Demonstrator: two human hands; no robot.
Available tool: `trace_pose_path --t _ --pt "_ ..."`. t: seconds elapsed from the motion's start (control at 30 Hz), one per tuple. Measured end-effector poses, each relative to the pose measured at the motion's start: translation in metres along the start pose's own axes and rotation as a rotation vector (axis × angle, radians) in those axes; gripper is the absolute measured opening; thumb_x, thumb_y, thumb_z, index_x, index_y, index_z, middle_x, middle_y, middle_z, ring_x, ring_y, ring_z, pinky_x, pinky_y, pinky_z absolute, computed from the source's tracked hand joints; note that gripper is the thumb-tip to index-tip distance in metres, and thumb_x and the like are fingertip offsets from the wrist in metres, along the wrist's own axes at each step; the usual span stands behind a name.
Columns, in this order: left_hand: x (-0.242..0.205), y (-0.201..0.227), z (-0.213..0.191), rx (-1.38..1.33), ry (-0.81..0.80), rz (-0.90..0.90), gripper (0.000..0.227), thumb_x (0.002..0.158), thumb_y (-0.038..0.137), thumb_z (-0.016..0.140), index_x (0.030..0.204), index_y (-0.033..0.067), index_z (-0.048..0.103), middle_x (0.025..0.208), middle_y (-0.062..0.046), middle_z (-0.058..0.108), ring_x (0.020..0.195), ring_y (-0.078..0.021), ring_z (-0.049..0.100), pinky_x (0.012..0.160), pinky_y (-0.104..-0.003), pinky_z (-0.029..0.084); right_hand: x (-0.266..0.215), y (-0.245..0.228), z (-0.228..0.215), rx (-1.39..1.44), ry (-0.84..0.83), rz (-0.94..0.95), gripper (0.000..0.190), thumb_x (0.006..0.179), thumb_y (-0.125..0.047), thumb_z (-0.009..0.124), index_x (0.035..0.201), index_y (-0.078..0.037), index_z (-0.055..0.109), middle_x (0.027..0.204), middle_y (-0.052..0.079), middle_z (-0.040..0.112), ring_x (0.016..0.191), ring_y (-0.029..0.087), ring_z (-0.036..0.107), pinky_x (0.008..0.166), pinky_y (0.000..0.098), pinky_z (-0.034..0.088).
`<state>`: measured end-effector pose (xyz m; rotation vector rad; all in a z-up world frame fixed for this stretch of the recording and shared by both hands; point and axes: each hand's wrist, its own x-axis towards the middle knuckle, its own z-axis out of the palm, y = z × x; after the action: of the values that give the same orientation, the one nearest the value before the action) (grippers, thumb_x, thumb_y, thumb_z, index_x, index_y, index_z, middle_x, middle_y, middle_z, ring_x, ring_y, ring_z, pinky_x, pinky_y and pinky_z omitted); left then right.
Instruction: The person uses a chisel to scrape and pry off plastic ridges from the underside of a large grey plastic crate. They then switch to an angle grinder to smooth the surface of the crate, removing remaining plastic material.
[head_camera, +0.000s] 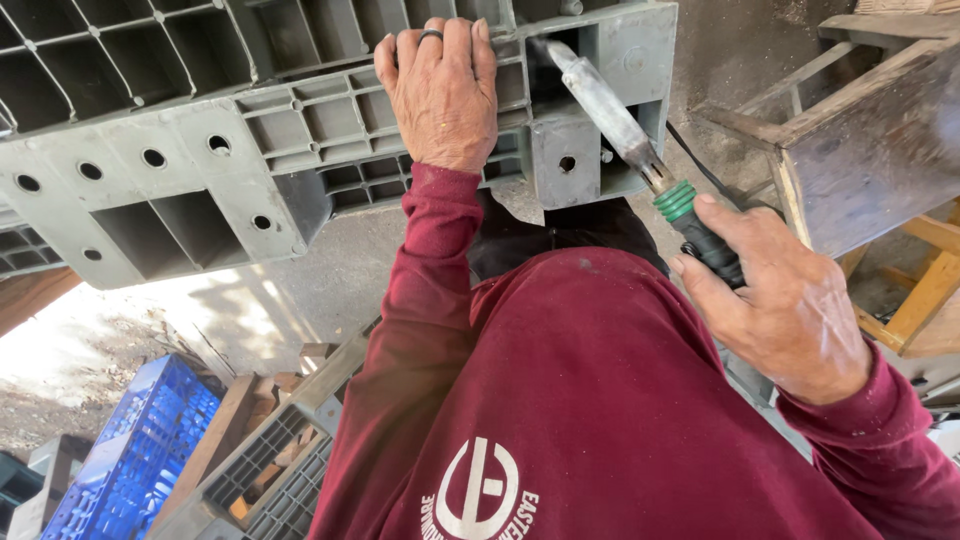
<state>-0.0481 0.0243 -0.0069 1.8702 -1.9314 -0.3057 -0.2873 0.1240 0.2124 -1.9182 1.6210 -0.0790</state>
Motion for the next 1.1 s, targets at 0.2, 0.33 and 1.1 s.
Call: trace_pose_path --t 0.2,0.33,1.1 --pt "0.001 0.002 0.000 0.014 0.020 0.009 0.025 0.108 0.029 0.056 0.095 0.0084 0.064 0.096 -0.005 0.066 0.097 -0.0274 0.058 0.109 -0.048 0.036 0.005 0.004 0.009 -0.060 0.015 -0.031 0.051 0.091 -0.016 0.078 0.136 -0.002 0.060 0.092 0.014 0.058 0.068 0.029 0.059 0.059 0.0412 0.049" --pt "0.002 0.002 0.000 0.019 0.037 0.004 0.025 0.107 0.029 0.056 0.095 0.0085 0.064 0.096 -0.005 0.067 0.099 -0.0270 0.059 0.110 -0.048 0.036 0.016 0.001 0.013 -0.163 0.023 -0.077 0.050 0.091 -0.018 0.080 0.135 -0.002 0.062 0.091 0.012 0.057 0.065 0.026 0.058 0.057 0.0386 0.049" --pt "-0.015 -0.007 0.023 -0.155 0.198 -0.144 0.021 0.114 0.014 0.058 0.134 0.0118 0.061 0.167 -0.006 0.032 0.152 -0.0287 0.036 0.128 -0.041 0.035 0.009 0.018 0.002 -0.133 0.030 -0.093 0.050 0.087 -0.014 0.081 0.133 -0.006 0.066 0.099 0.012 0.061 0.076 0.029 0.064 0.062 0.0407 0.053"
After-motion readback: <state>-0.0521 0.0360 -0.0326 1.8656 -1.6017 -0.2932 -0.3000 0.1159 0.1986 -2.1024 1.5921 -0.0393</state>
